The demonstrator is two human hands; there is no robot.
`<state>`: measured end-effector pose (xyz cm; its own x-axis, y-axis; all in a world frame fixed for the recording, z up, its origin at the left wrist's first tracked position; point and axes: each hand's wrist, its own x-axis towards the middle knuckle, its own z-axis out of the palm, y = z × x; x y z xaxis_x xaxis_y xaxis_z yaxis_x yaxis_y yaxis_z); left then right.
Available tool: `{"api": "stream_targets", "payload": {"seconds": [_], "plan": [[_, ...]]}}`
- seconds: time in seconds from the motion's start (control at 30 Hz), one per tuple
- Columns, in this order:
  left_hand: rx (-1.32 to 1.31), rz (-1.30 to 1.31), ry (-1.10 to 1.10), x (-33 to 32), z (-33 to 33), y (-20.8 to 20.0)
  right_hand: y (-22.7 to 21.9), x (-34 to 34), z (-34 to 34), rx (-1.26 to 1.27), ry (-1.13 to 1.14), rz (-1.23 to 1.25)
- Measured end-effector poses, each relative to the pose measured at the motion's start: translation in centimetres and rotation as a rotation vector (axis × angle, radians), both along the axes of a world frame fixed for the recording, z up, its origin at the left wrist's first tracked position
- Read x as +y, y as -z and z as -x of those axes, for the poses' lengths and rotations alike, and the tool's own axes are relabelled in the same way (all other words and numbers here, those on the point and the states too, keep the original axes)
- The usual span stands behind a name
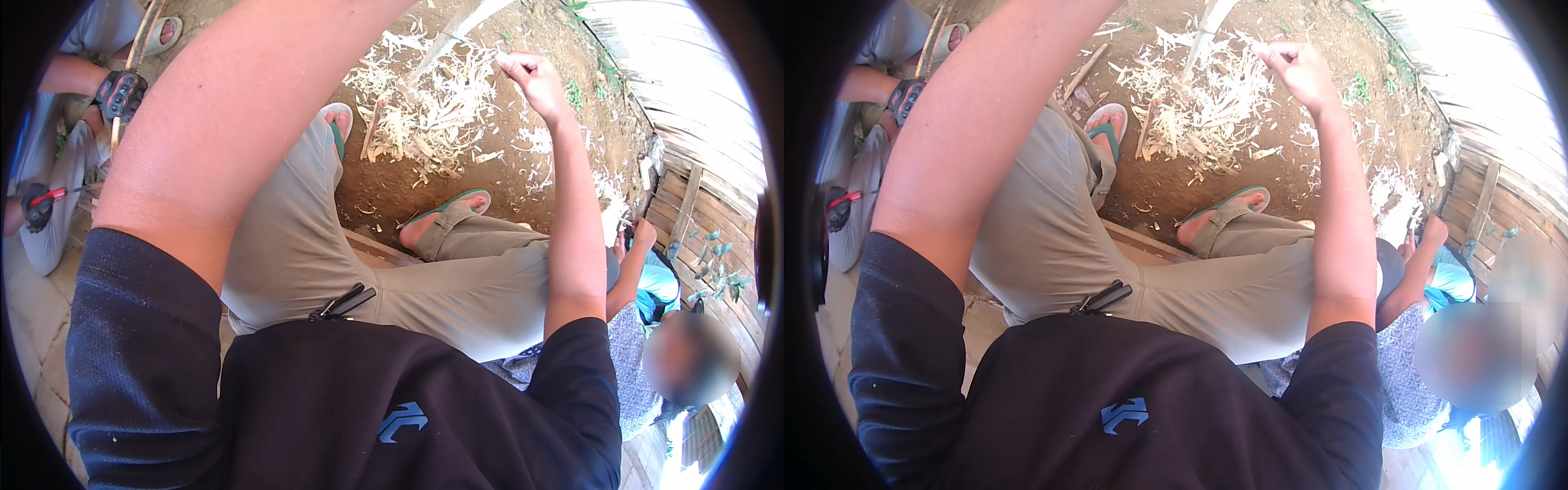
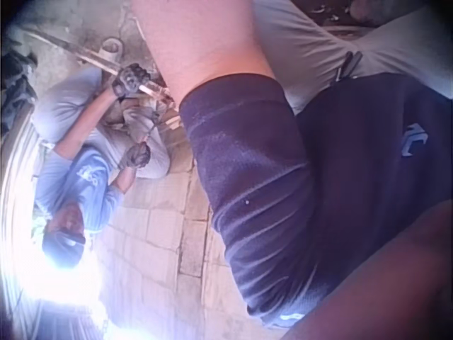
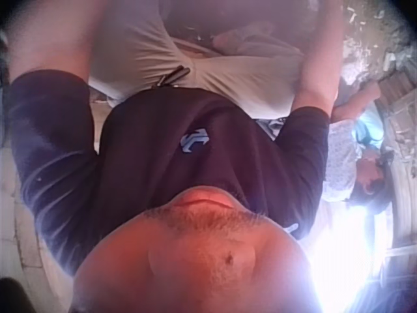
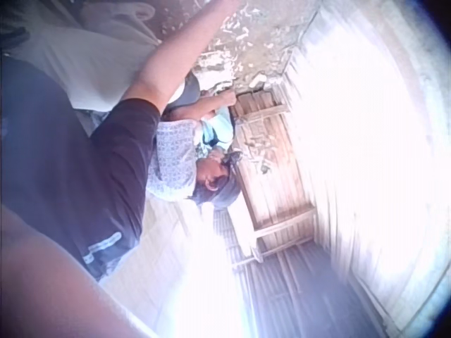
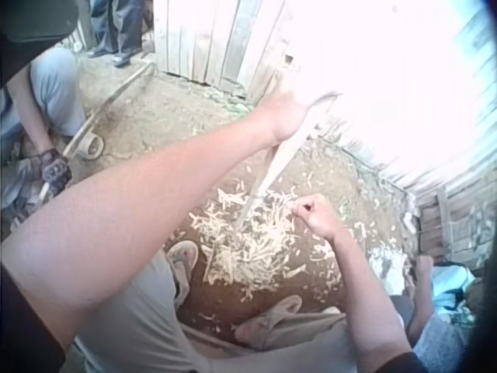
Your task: The person sits on the ground and uses a knife to shave thin strips from a long piece of bamboo, creating a pile of shavings. The person holds the bamboo with the left hand and scrapes with the right hand throughout the clip.
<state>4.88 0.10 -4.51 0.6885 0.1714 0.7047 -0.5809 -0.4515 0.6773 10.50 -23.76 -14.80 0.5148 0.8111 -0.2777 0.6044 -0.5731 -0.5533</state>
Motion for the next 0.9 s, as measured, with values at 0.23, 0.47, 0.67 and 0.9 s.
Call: {"api": "stream_targets", "payload": {"seconds": [0.23,0.47,0.67,0.9], "plan": [[0.215,0.117,0.134,0.5,0.0,0.6,-0.2,1.8,3.7,-0.113,0.016,0.272],[0.213,0.319,0.246,-0.3,1.2,0.0,-0.3,0.7,2.7,-0.010,0.100,0.027],[0.367,0.705,0.337,1.8,1.2,0.4,-4.2,2.7,3.7,-0.162,0.023,0.197],[0.347,0.715,0.435,2.0,1.7,0.0,-3.9,2.5,6.1,-0.263,0.052,0.158]]}}
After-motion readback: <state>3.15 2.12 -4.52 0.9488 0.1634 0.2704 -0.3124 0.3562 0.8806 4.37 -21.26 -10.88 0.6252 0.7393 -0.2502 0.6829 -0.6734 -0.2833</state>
